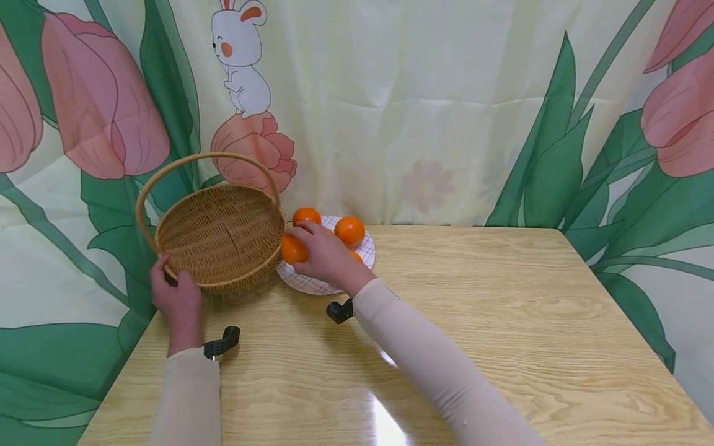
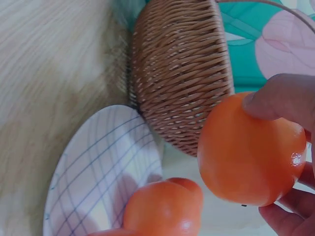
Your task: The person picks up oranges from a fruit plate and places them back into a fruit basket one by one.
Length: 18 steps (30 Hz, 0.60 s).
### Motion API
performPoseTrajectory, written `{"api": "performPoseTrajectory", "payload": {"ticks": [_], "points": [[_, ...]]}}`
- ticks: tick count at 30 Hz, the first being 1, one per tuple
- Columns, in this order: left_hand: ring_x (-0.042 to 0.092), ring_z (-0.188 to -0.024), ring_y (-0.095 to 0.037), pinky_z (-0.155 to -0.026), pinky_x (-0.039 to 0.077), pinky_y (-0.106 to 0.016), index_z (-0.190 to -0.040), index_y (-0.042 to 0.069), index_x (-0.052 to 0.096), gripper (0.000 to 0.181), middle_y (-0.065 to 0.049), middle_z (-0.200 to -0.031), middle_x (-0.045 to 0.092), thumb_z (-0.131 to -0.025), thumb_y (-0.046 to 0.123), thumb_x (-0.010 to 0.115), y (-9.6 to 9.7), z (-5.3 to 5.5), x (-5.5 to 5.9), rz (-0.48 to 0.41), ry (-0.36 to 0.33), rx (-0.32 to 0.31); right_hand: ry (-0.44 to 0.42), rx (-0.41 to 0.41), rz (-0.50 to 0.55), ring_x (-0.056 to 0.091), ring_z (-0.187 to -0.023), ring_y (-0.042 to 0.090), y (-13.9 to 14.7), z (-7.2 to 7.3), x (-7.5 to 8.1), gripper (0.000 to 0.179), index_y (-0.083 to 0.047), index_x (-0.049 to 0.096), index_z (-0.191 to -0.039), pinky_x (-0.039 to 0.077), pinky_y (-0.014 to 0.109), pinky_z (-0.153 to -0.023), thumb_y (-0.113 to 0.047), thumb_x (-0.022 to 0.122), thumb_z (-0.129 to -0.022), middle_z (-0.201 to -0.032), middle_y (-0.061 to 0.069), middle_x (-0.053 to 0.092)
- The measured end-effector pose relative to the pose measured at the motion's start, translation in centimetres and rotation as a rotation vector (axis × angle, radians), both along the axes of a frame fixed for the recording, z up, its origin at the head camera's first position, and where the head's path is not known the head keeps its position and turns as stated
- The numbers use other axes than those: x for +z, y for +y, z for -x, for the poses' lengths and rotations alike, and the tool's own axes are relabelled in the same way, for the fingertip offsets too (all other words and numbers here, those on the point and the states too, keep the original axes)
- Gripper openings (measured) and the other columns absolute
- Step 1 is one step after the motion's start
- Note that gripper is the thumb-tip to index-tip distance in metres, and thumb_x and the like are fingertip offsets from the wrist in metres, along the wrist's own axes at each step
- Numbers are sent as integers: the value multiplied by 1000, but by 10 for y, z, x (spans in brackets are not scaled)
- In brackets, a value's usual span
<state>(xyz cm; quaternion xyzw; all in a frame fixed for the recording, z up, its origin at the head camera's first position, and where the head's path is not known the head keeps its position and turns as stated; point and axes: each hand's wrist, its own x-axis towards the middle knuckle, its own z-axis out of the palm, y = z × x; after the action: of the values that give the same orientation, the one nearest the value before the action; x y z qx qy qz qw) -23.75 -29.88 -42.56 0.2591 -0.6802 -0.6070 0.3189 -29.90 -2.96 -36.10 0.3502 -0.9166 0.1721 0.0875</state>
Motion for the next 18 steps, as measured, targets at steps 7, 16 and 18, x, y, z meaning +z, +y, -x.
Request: {"api": "performPoseTrajectory", "payload": {"ticks": [7,16,18], "points": [[38,-126,-10,-101,37,-36,-131,29,41,44,8,-142,35,-90,14,37,3,-1,0,52,-5,22,-21,-3,57,45,-113,13,-2,-1,10,64,-32,40,-134,46,28,-88,-38,62,-74,-137,-4,38],[37,-120,-11,-96,37,-33,-130,31,42,44,0,-138,35,-89,14,37,5,-2,-3,85,-49,69,11,-7,132,49,-109,14,-13,-5,18,64,-33,40,-134,46,29,-84,-45,62,-75,-134,-4,41],[38,-118,-12,-94,37,-33,-130,32,42,44,-1,-137,36,-89,15,38,5,-1,-4,85,-50,71,25,-13,140,49,-110,15,-17,-6,18,64,-33,39,-134,46,30,-84,-47,63,-76,-134,-4,41]]}}
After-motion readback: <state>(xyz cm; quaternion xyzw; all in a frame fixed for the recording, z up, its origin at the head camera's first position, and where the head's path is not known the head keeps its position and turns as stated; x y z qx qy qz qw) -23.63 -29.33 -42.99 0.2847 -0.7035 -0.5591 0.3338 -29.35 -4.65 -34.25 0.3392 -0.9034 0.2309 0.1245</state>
